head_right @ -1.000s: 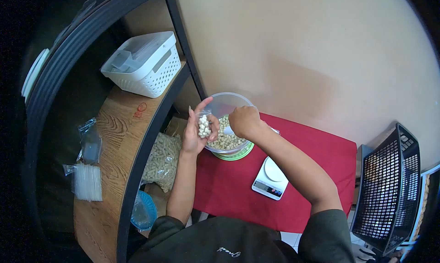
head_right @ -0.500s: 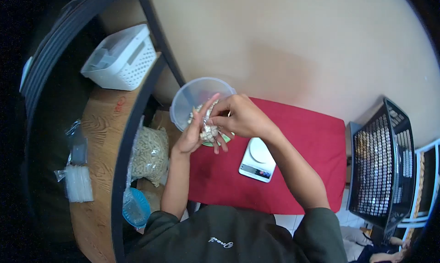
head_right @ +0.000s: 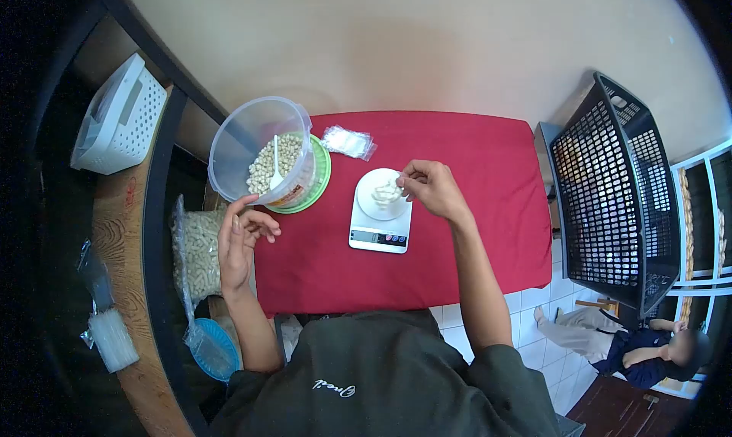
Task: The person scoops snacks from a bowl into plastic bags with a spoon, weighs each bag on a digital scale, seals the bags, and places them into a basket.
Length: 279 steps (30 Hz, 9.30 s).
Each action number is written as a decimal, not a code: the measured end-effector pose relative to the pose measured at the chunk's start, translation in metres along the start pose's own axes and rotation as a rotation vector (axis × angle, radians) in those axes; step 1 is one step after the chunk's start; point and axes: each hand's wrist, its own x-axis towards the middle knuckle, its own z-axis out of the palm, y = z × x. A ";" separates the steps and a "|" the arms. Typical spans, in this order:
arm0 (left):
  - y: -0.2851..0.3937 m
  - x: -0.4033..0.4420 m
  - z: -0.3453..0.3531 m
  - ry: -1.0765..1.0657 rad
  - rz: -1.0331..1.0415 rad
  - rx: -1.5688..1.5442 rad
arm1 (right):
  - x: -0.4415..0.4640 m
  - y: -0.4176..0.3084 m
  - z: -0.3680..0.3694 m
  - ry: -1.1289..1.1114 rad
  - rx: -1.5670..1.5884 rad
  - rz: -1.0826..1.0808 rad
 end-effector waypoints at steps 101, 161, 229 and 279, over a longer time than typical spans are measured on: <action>-0.039 0.046 0.143 -0.019 0.181 0.118 | -0.097 -0.065 0.024 0.206 0.064 -0.131; -0.090 0.015 0.371 0.091 -0.409 -0.186 | -0.052 0.108 -0.732 0.637 -0.886 0.307; 0.019 0.042 0.070 -0.048 0.075 0.251 | -0.032 -0.112 0.052 -0.055 0.187 -0.308; -0.011 -0.027 -0.009 -0.248 0.080 0.192 | -0.029 -0.151 0.103 -0.705 -0.365 -0.615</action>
